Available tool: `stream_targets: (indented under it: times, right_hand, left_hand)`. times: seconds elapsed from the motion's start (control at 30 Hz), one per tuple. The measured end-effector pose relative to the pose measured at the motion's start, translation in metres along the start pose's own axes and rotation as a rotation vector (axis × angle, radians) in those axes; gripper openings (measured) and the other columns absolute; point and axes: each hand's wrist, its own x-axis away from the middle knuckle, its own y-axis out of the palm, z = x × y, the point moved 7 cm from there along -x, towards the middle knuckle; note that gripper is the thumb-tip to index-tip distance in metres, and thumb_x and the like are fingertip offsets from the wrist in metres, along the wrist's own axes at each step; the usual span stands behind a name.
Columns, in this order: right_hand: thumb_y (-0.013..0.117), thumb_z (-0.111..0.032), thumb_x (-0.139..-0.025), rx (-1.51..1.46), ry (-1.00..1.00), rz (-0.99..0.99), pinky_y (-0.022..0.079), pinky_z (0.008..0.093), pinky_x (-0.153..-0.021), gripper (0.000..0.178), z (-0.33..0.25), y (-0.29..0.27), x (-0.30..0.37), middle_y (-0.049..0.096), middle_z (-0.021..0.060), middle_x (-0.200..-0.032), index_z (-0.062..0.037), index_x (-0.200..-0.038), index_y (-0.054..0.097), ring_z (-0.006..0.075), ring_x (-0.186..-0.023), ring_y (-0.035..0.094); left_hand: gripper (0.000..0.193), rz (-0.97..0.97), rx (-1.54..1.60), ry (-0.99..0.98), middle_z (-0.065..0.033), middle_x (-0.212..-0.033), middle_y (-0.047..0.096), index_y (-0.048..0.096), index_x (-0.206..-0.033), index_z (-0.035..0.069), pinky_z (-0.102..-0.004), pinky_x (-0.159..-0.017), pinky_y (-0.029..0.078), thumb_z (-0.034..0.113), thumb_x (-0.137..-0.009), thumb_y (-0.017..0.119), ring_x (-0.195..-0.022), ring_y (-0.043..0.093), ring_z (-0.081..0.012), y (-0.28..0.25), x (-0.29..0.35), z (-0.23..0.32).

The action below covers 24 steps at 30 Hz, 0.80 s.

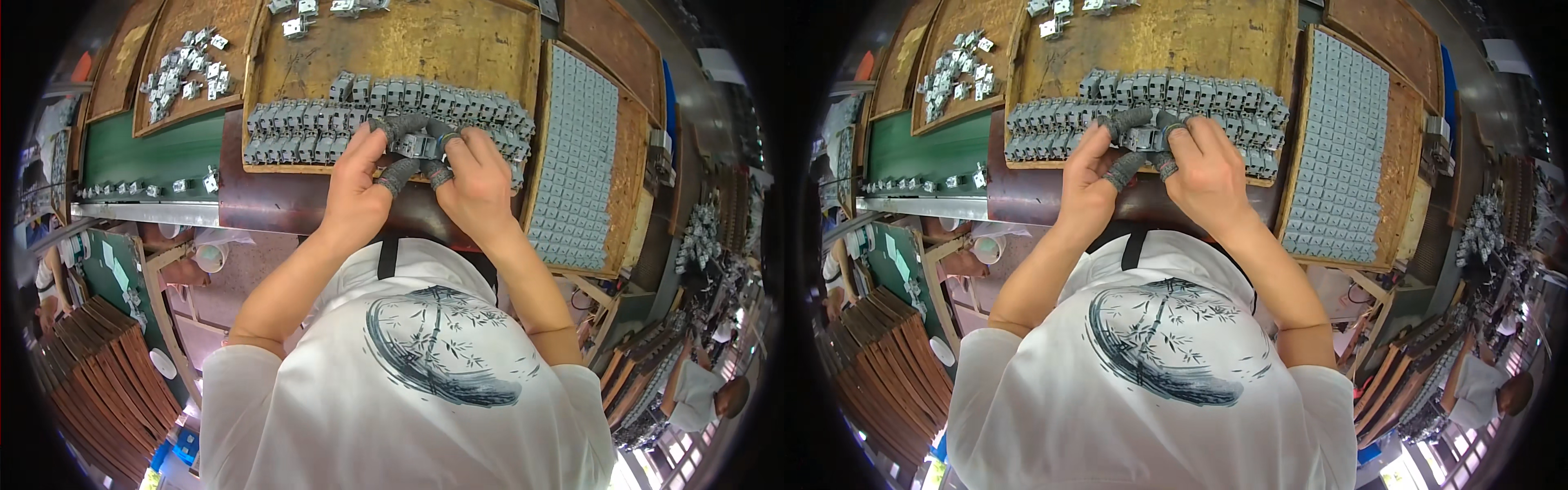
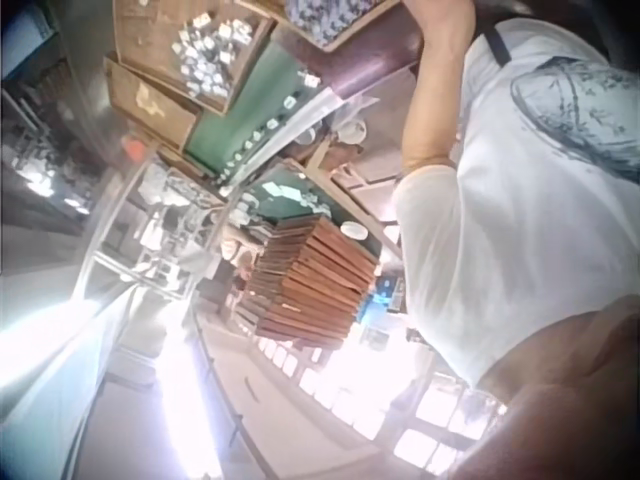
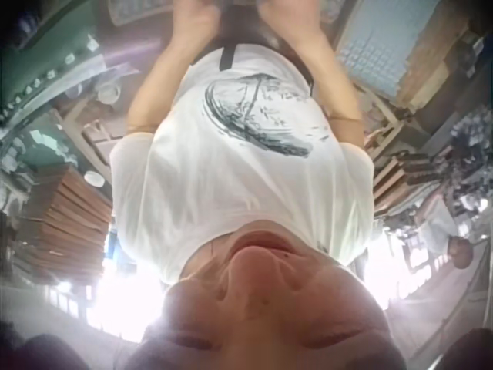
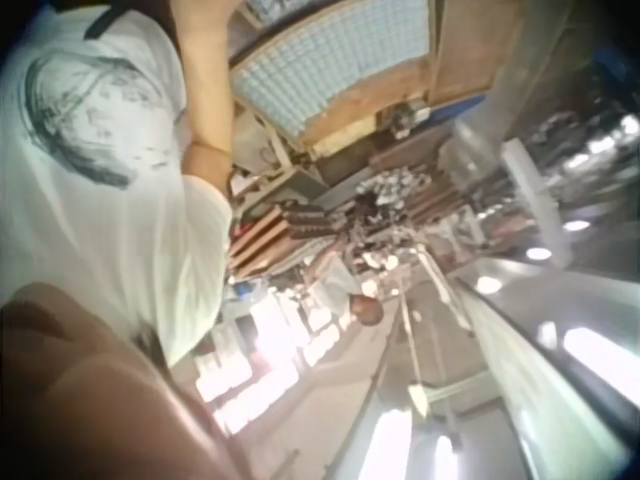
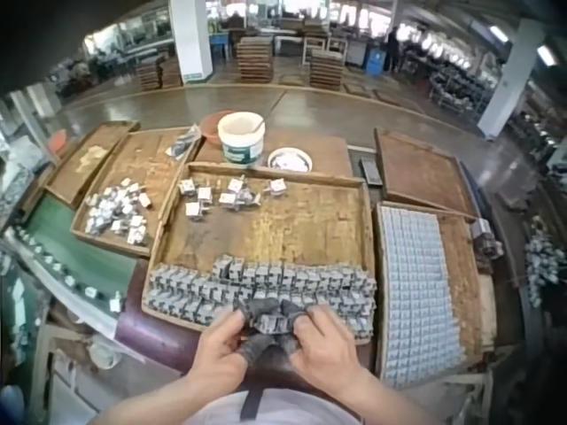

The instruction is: Manually sorting and assembling small electronic components into a large tray.

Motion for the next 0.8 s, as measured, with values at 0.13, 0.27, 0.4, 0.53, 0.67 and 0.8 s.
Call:
stream_targets:
  times: [0.13,0.27,0.4,0.53,0.67,0.8]
  right_hand:
    - [0.073,-0.001,-0.068,-0.162,0.151,-0.08,0.047,0.0413,-0.062,0.021,0.012,-0.008,-0.001,0.055,0.0134,-0.083,0.0013,-0.083,0.058,0.0336,-0.074,0.056]
    - [0.073,-0.002,-0.068,-0.128,0.129,-0.1,0.047,0.0419,-0.062,0.021,0.015,-0.011,0.002,0.055,0.0136,-0.083,0.0017,-0.083,0.059,0.0341,-0.074,0.057]
    - [0.073,-0.004,-0.07,-0.037,0.129,0.009,0.048,0.0425,-0.063,0.021,0.02,-0.011,0.013,0.055,0.015,-0.084,0.0018,-0.086,0.059,0.0347,-0.075,0.058]
    - [0.071,-0.006,-0.072,-0.178,0.257,-0.076,0.048,0.043,-0.065,0.022,0.029,-0.015,0.015,0.056,0.0165,-0.087,0.0014,-0.09,0.061,0.0368,-0.078,0.058]
    - [0.075,-0.026,-0.075,-0.407,0.373,-0.232,0.048,0.0364,-0.062,0.037,0.047,-0.01,0.019,0.061,0.0149,-0.09,0.0021,-0.096,0.063,0.0289,-0.075,0.061]
    - [0.076,-0.038,-0.074,-0.712,0.6,-0.44,0.046,0.0309,-0.059,0.047,0.056,0.004,0.034,0.065,0.0123,-0.076,0.0035,-0.091,0.064,0.0157,-0.066,0.059]
  left_hand:
    - [0.041,-0.09,0.235,-0.09,-0.0051,-0.116,0.054,0.058,-0.126,0.001,-0.0267,-0.092,0.046,-0.008,-0.087,0.059,-0.103,0.056,-0.0139,0.003,-0.012,-0.01]
    - [0.046,-0.096,0.177,-0.098,-0.0039,-0.119,0.05,0.055,-0.13,0.001,-0.0269,-0.093,0.045,-0.012,-0.086,0.057,-0.105,0.056,-0.0135,0.017,-0.006,-0.015]
    - [0.06,-0.133,-0.013,0.03,-0.0096,-0.12,0.047,0.051,-0.134,0.002,-0.0309,-0.092,0.046,-0.015,-0.076,0.054,-0.104,0.056,-0.0201,0.027,-0.014,-0.008]
    - [0.071,-0.052,-0.612,0.316,-0.0202,-0.115,0.049,0.054,-0.13,0.004,-0.0423,-0.085,0.045,-0.006,-0.059,0.06,-0.098,0.049,-0.0414,0.036,-0.017,0.001]
    - [0.071,-0.156,-0.617,0.47,-0.0184,-0.114,0.056,0.055,-0.128,0.002,-0.0439,-0.085,0.046,0.0,-0.058,0.066,-0.099,0.054,-0.0402,0.047,-0.023,0.005]
    - [0.07,-0.238,-0.542,0.557,-0.0189,-0.109,0.062,0.057,-0.125,0.0,-0.0421,-0.082,0.049,0.011,-0.059,0.076,-0.095,0.059,-0.0387,0.058,-0.02,0.011]
